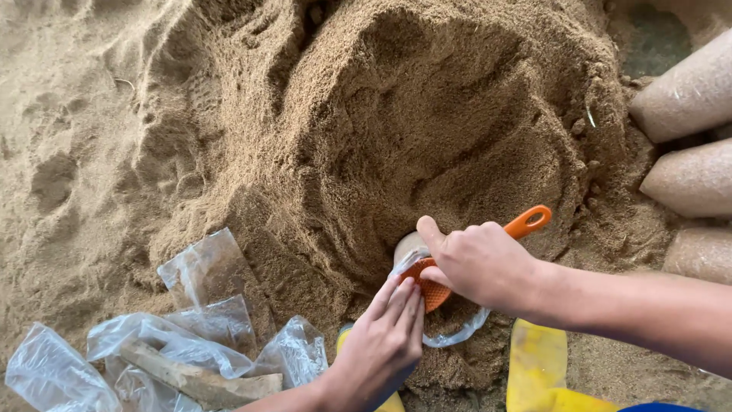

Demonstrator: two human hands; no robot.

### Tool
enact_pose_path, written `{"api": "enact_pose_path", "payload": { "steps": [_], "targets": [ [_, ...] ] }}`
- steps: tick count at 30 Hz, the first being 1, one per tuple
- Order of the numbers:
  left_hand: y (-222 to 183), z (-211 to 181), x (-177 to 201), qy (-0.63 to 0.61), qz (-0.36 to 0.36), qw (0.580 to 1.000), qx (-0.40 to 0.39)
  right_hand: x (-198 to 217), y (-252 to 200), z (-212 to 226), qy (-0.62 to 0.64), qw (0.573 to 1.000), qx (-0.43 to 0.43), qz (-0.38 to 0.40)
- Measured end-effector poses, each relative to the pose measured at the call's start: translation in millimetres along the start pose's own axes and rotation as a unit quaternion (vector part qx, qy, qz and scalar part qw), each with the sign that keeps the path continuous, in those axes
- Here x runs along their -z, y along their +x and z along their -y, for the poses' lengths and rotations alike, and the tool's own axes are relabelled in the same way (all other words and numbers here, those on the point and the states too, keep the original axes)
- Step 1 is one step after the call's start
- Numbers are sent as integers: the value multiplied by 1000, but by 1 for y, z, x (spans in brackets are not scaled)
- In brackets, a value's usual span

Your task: Filling a plastic bag with granular material using a small hand scoop

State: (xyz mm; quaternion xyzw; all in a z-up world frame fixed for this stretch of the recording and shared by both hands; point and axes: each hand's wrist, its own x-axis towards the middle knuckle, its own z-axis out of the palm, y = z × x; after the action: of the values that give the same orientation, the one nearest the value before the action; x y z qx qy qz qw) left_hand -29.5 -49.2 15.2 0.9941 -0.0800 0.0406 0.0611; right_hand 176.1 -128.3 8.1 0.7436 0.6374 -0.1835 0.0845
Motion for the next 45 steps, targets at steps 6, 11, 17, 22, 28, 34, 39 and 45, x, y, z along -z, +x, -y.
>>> {"api": "enact_pose_path", "payload": {
  "steps": [6,11,17,22,28,34,39,45],
  "targets": [
    [4,-6,-11,104,112,987,-39,-6,5,5,22,999,-16,44],
    [9,-3,-11,120,111,986,-28,-6,6,5,23,999,-14,42],
    [9,3,-12,90,109,990,-8,-12,7,-2,19,1000,-12,7],
    [9,5,8,21,42,999,-10,-6,-7,-19,-15,999,8,-29],
    [2,-13,-1,-29,-29,998,-49,-6,-28,-10,30,999,25,4],
    [0,-18,-7,-30,34,998,-44,-24,-28,-7,47,997,51,17],
    [2,-24,-18,-20,51,998,-33,-25,-28,-7,39,997,73,-2],
    [8,-24,-19,-18,76,997,-11,-24,-25,-9,49,997,66,-8]
  ]
}}
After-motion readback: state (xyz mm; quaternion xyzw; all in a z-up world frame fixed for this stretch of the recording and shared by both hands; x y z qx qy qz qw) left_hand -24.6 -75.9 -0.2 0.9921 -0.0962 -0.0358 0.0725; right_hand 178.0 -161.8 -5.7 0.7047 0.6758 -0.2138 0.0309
